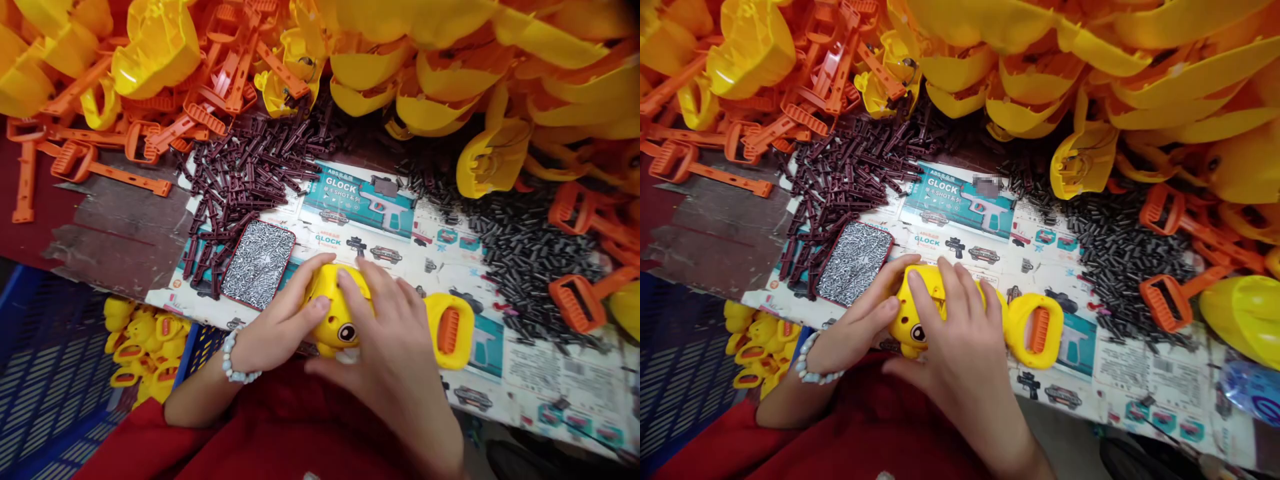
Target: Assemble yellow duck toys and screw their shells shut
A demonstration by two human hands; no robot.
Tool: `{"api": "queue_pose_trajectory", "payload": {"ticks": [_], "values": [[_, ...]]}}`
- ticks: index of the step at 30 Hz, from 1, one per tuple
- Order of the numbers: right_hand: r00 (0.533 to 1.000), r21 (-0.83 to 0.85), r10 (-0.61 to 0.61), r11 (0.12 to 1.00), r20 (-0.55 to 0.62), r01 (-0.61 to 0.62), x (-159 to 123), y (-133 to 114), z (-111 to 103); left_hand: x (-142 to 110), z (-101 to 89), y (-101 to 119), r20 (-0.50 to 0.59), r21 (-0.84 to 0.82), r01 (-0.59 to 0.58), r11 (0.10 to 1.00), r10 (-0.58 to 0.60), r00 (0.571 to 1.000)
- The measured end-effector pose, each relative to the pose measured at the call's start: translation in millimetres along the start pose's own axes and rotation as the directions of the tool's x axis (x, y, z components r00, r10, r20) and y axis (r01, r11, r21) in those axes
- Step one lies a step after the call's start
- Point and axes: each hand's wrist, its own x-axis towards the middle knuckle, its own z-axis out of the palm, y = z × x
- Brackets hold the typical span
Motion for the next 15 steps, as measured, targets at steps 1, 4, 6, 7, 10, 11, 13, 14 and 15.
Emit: {"api": "queue_pose_trajectory", "payload": {"ticks": [1, 4, 6, 7, 10, 11, 13, 14, 15], "values": [[0.999, 0.024, 0.017, 1.000, -0.030, -0.016, 2, 0, -1, -2, -2.1, -1, 0.022, -0.039, -0.009, 0.999, 0.010, 1.000], [0.996, 0.135, 0.029, 0.991, -0.082, -0.017, 5, 5, -7, -7, -10.9, -3, 0.112, -0.114, -0.036, 0.993, 0.049, 0.992], [0.996, 0.186, -0.006, 0.982, -0.092, 0.023, 3, 9, -10, -10, -16.8, -1, 0.156, -0.080, -0.022, 0.997, 0.034, 0.987], [0.995, 0.205, -0.020, 0.978, -0.102, 0.041, 2, 11, -11, -11, -19.4, 0, 0.170, -0.047, -0.012, 0.999, 0.020, 0.985], [0.990, 0.260, -0.033, 0.963, -0.137, 0.068, 0, 14, -13, -9, -24.1, 5, 0.204, 0.062, -0.039, 0.997, 0.026, 0.979], [0.989, 0.272, -0.033, 0.960, -0.146, 0.072, 0, 13, -12, -7, -24.5, 7, 0.204, 0.123, -0.070, 0.990, 0.044, 0.978], [0.988, 0.278, -0.034, 0.958, -0.153, 0.076, 0, 13, -11, -3, -23.6, 9, 0.188, 0.282, -0.162, 0.946, 0.110, 0.976], [0.987, 0.275, -0.037, 0.958, -0.154, 0.078, 0, 12, -10, -1, -22.5, 10, 0.177, 0.358, -0.205, 0.911, 0.150, 0.973], [0.987, 0.270, -0.039, 0.959, -0.156, 0.081, 0, 12, -9, 1, -21.2, 10, 0.163, 0.422, -0.240, 0.874, 0.187, 0.969]]}}
